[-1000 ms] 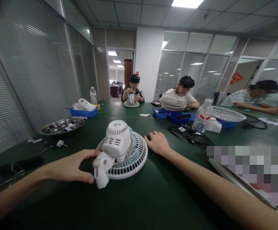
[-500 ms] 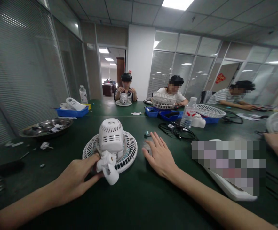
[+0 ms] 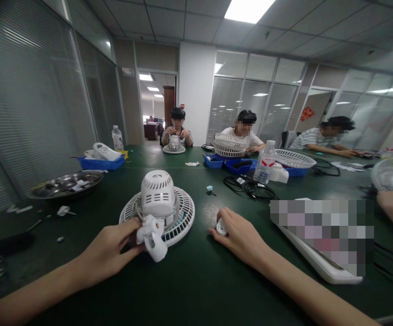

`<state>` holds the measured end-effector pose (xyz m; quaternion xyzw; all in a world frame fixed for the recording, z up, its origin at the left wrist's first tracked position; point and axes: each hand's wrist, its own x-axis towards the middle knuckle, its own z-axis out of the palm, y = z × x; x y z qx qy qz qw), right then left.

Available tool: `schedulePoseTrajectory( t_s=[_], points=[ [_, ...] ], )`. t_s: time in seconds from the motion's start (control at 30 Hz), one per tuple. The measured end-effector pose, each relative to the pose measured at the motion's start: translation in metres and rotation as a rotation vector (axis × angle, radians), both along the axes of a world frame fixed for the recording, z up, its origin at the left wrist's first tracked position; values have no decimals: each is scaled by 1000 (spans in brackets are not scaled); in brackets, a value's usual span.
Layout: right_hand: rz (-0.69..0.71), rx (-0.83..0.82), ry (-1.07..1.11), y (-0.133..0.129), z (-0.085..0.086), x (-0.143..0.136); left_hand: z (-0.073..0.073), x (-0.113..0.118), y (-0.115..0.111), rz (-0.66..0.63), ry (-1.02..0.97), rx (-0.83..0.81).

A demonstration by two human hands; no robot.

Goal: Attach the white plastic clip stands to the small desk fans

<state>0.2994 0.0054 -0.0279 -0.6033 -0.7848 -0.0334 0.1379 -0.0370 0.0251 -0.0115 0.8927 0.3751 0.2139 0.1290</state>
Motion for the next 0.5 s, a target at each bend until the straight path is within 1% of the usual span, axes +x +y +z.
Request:
schedulePoseTrajectory(
  t_s=[0.17, 0.23, 0.37, 0.5],
  points=[
    [-57, 39, -86, 15, 10, -8, -6, 2, 13, 15, -27, 53],
    [-29, 47, -42, 25, 13, -11, -8, 4, 18, 1, -22, 77],
    [95, 47, 48, 43, 18, -16, -10, 4, 22, -3, 14, 100],
    [81, -11, 80, 53, 23, -17, -7, 3, 19, 8, 46, 86]
  ],
)
